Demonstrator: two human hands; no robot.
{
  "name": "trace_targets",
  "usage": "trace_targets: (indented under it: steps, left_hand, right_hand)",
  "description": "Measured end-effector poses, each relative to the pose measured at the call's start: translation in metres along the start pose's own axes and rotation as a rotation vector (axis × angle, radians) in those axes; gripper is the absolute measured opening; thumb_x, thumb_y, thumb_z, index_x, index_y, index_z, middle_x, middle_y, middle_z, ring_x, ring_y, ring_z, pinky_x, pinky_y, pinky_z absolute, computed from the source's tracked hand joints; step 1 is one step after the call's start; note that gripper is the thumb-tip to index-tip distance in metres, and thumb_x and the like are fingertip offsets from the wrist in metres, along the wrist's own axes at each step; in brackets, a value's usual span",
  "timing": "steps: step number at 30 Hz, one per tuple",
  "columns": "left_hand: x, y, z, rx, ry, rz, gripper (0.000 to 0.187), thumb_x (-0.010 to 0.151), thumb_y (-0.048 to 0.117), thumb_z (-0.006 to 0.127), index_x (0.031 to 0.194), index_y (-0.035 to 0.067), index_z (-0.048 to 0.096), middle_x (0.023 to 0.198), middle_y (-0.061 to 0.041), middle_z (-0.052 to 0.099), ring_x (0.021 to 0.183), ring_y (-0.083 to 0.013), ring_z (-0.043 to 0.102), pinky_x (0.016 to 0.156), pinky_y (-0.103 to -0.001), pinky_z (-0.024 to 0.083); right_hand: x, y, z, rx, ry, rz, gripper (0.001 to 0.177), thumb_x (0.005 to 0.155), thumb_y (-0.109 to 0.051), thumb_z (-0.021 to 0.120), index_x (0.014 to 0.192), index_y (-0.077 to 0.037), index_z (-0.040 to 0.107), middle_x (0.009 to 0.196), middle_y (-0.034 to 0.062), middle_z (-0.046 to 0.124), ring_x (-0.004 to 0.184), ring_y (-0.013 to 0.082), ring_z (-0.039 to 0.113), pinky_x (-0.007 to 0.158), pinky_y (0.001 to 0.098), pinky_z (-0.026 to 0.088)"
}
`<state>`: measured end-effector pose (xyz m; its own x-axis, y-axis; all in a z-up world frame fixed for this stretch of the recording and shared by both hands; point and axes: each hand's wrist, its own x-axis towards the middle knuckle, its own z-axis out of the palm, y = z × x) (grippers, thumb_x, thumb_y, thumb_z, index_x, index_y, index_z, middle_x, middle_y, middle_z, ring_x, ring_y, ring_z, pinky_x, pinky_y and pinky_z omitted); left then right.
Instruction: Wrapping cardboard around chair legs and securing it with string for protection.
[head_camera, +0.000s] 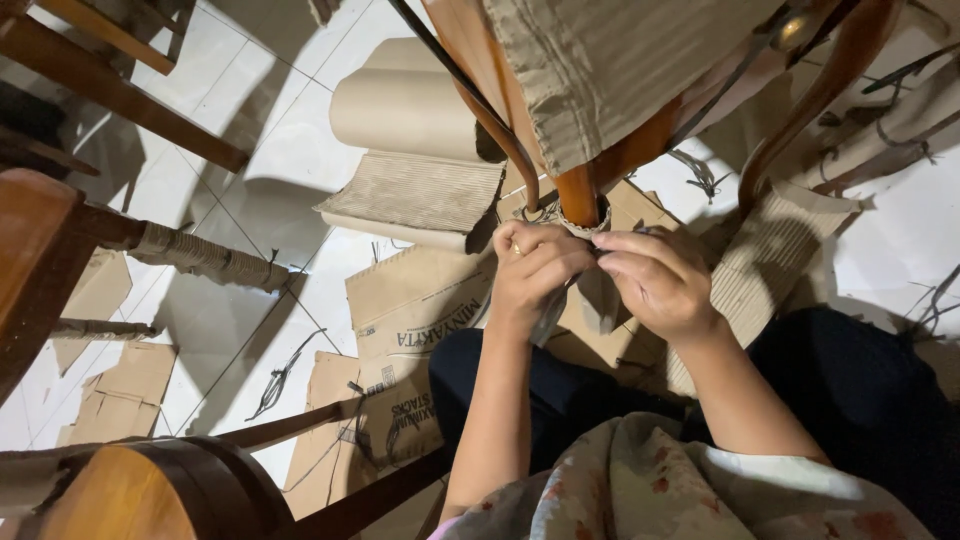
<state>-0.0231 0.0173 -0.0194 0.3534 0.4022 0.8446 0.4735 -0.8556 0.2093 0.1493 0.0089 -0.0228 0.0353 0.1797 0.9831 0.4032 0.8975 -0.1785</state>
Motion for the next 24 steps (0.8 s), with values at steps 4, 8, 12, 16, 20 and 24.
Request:
trace_targets:
  steps: [4, 8, 12, 16, 20, 24]
  left_hand:
    - [0.01, 0.009, -0.001, -0.017, 0.025, 0.0, 0.02, 0.105, 0.012, 0.056, 0.093, 0.016, 0.071, 0.086, 0.001, 0.069, 0.088, -0.0213, 0.064, 0.097, -0.038, 0.04]
    - [0.002, 0.007, 0.013, -0.097, 0.194, -0.19, 0.009, 0.088, 0.015, 0.074, 0.095, 0.02, 0.072, 0.083, 0.007, 0.073, 0.081, -0.0183, 0.069, 0.089, -0.037, 0.041]
    - [-0.004, 0.006, 0.018, -0.086, 0.273, -0.257, 0.023, 0.088, 0.011, 0.079, 0.096, 0.013, 0.057, 0.075, 0.008, 0.073, 0.093, -0.0229, 0.072, 0.09, -0.04, 0.042]
    - [0.023, 0.039, -0.008, -0.134, 0.145, -0.337, 0.026, 0.091, 0.006, 0.072, 0.101, 0.004, 0.049, 0.083, -0.003, 0.074, 0.118, -0.0351, 0.066, 0.102, -0.044, 0.039]
    - [0.021, 0.044, -0.014, -0.054, 0.04, -0.38, 0.042, 0.084, 0.0, 0.072, 0.118, -0.003, 0.047, 0.09, -0.003, 0.076, 0.129, -0.0348, 0.06, 0.105, -0.047, 0.033]
    - [0.016, 0.043, -0.014, 0.035, 0.068, -0.346, 0.069, 0.086, 0.003, 0.077, 0.145, -0.001, 0.041, 0.095, 0.005, 0.079, 0.103, -0.0198, 0.069, 0.109, -0.04, 0.033]
  right_hand:
    - [-0.001, 0.002, 0.003, 0.019, 0.067, -0.049, 0.018, 0.092, 0.007, 0.077, 0.076, 0.0, 0.074, 0.081, 0.0162, 0.075, 0.063, 0.0241, 0.069, 0.063, 0.035, 0.058]
    - [0.003, 0.0, 0.008, -0.014, 0.079, -0.068, 0.017, 0.093, 0.009, 0.075, 0.078, 0.001, 0.078, 0.079, 0.0163, 0.072, 0.061, 0.025, 0.066, 0.06, 0.0351, 0.057]
    - [0.002, 0.002, 0.009, -0.129, 0.081, -0.123, 0.02, 0.095, 0.01, 0.07, 0.085, -0.002, 0.084, 0.076, 0.013, 0.068, 0.06, 0.0233, 0.063, 0.057, 0.0335, 0.057]
    - [0.0, 0.002, 0.011, -0.21, 0.098, -0.147, 0.021, 0.095, 0.009, 0.07, 0.085, -0.003, 0.084, 0.074, 0.0121, 0.066, 0.058, 0.0222, 0.06, 0.057, 0.0334, 0.056]
    - [0.003, -0.005, 0.014, -0.184, 0.125, -0.09, 0.019, 0.094, 0.01, 0.072, 0.085, -0.001, 0.084, 0.073, 0.0125, 0.066, 0.056, 0.0223, 0.061, 0.056, 0.0341, 0.056]
    - [-0.005, -0.008, 0.012, -0.028, 0.119, 0.072, 0.014, 0.092, 0.011, 0.076, 0.084, 0.002, 0.083, 0.073, 0.0122, 0.068, 0.058, 0.0237, 0.064, 0.059, 0.0352, 0.055]
